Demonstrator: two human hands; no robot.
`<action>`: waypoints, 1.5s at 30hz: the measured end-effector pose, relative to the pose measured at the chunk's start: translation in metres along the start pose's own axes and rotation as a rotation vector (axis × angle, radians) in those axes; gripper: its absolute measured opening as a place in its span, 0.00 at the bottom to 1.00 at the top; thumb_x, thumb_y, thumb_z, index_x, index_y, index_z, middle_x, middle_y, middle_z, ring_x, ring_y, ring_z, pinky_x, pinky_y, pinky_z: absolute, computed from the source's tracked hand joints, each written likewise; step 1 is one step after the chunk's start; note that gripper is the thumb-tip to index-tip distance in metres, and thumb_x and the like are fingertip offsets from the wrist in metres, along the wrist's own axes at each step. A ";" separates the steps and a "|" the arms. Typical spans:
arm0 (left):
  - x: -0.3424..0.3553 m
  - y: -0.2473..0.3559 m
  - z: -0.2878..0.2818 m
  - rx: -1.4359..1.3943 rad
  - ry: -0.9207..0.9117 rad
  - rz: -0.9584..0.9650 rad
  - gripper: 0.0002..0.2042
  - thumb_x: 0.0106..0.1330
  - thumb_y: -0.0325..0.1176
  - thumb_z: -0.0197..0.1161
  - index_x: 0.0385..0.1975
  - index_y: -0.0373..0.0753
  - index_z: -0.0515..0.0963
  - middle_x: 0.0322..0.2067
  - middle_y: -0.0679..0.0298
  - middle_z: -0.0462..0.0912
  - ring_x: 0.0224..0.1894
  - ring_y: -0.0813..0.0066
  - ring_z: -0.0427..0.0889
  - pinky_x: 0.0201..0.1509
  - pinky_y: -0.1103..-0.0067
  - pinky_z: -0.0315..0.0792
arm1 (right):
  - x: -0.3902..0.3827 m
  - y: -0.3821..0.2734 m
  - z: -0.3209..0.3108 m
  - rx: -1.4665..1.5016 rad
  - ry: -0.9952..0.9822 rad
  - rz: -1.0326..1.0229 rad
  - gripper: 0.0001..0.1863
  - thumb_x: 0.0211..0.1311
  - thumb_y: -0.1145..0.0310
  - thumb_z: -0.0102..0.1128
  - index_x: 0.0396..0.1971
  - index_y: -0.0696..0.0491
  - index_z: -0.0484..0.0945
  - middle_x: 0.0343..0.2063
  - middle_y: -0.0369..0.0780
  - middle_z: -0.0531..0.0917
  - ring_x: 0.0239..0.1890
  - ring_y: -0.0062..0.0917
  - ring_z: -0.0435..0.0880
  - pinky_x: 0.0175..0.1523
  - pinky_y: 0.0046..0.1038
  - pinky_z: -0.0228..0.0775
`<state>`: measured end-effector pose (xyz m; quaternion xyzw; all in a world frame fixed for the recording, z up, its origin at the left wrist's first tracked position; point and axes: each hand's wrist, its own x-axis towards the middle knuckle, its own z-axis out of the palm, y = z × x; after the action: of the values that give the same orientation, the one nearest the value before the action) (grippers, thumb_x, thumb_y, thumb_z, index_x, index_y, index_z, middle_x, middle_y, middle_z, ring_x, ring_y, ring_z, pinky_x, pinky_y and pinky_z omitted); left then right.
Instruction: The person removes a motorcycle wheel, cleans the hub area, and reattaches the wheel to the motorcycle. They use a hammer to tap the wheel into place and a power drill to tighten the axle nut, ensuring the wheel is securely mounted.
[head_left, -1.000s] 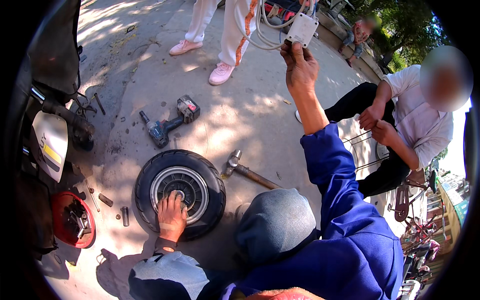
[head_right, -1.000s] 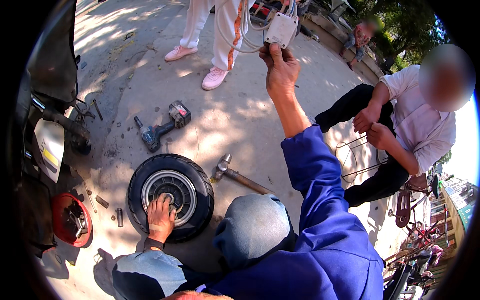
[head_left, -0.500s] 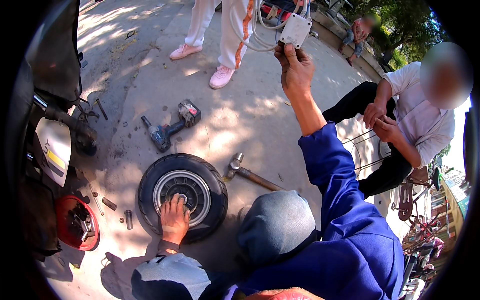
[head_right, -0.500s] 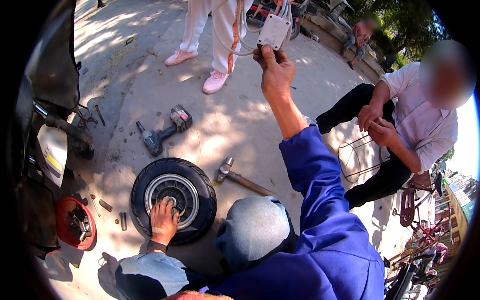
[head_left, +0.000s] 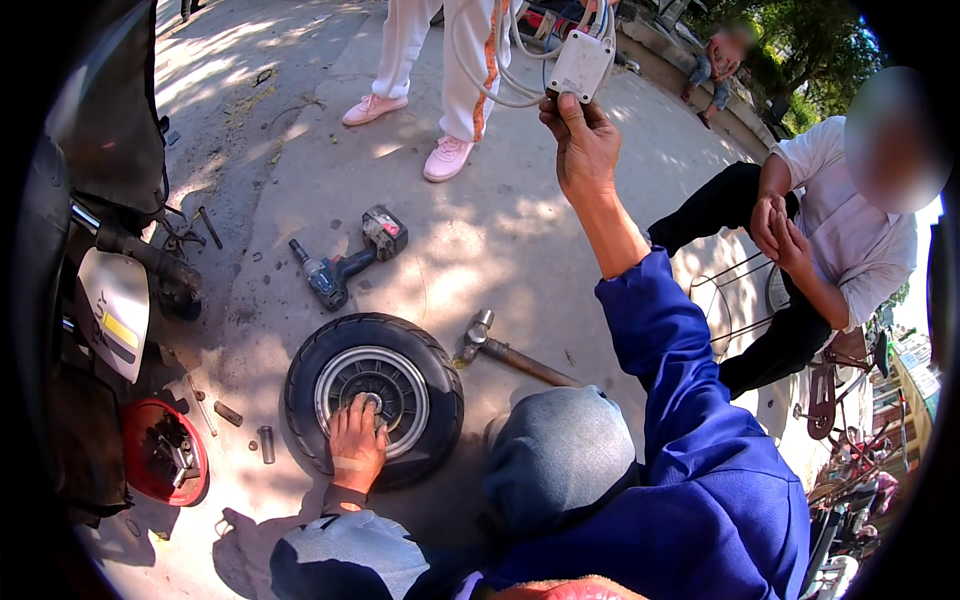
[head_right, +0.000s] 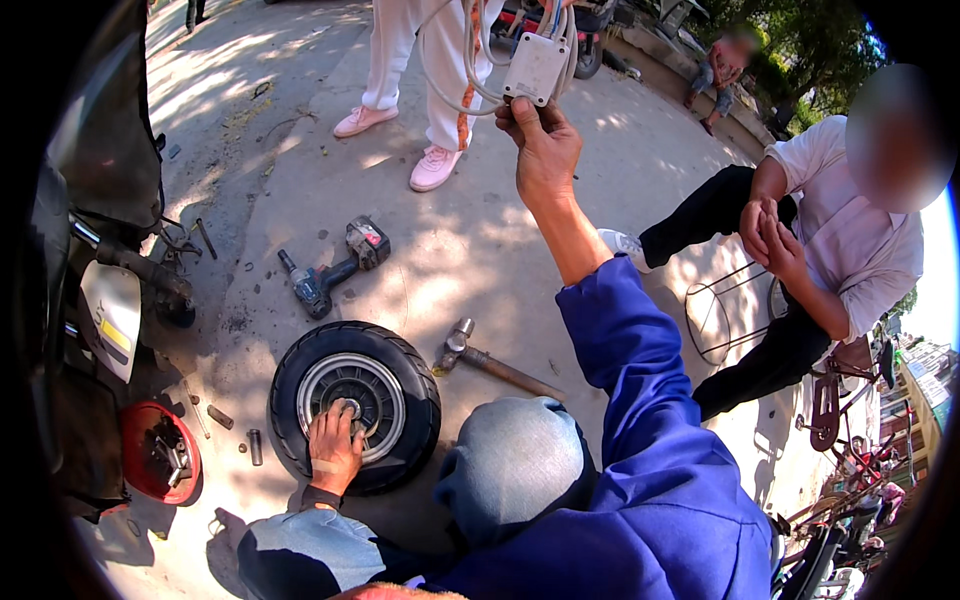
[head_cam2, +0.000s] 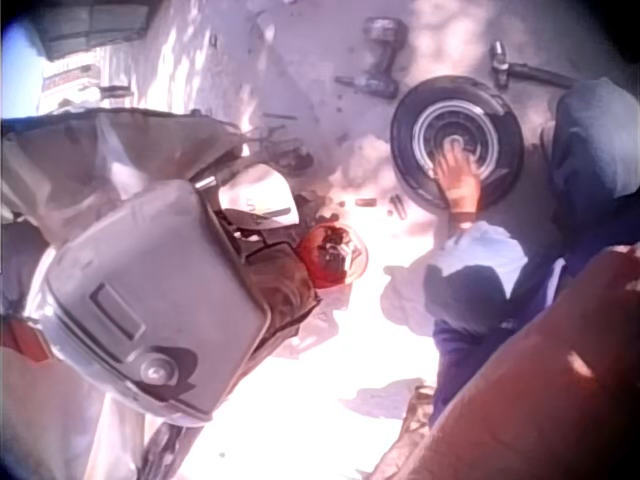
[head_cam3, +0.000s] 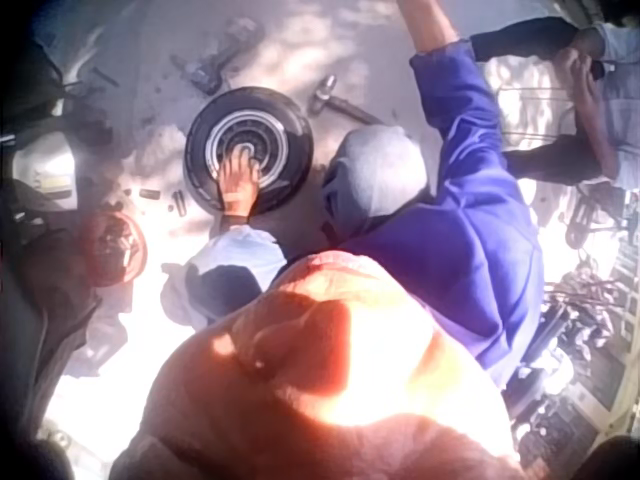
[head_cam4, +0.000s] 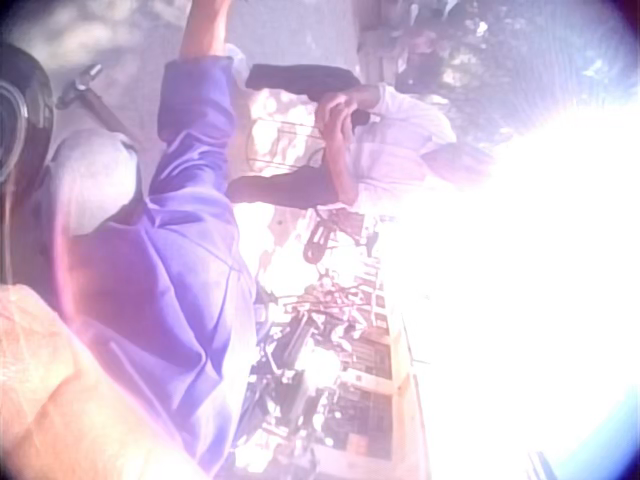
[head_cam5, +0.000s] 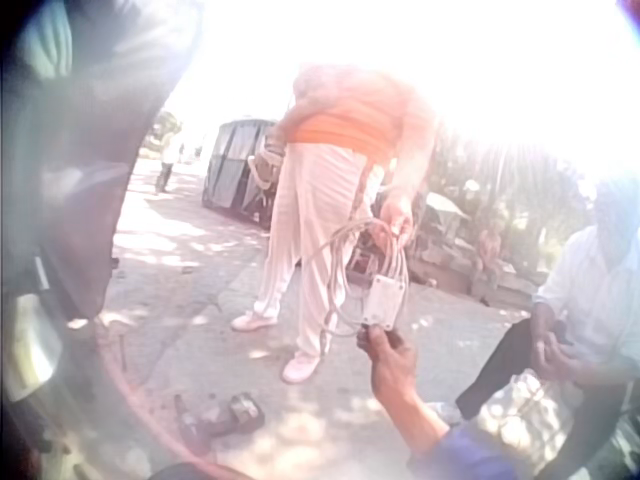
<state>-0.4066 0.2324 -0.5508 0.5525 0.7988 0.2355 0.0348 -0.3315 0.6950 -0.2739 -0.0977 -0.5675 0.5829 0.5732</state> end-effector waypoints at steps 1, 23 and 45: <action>0.000 0.000 0.000 0.000 0.001 0.001 0.27 0.57 0.33 0.72 0.58 0.34 0.76 0.63 0.53 0.73 0.61 0.49 0.73 0.69 0.57 0.64 | -0.001 0.000 0.000 -0.005 -0.002 0.002 0.15 0.70 0.68 0.69 0.49 0.63 0.81 0.40 0.41 0.87 0.39 0.26 0.87 0.47 0.29 0.82; 0.001 0.003 -0.003 0.006 -0.023 -0.006 0.27 0.59 0.33 0.71 0.59 0.34 0.75 0.64 0.53 0.73 0.61 0.48 0.73 0.71 0.56 0.64 | 0.004 0.003 0.000 -0.001 0.031 -0.003 0.14 0.70 0.69 0.68 0.48 0.63 0.81 0.39 0.42 0.87 0.39 0.26 0.86 0.48 0.29 0.83; 0.007 0.002 -0.012 0.049 -0.054 0.080 0.22 0.60 0.33 0.68 0.53 0.32 0.77 0.59 0.50 0.76 0.57 0.45 0.75 0.66 0.59 0.68 | -0.041 -0.017 0.052 -0.014 0.138 -0.073 0.17 0.69 0.70 0.70 0.52 0.62 0.79 0.38 0.40 0.88 0.36 0.23 0.87 0.45 0.28 0.81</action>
<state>-0.4118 0.2348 -0.5378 0.5909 0.7803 0.2021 0.0336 -0.3484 0.6288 -0.2649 -0.1207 -0.5338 0.5496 0.6312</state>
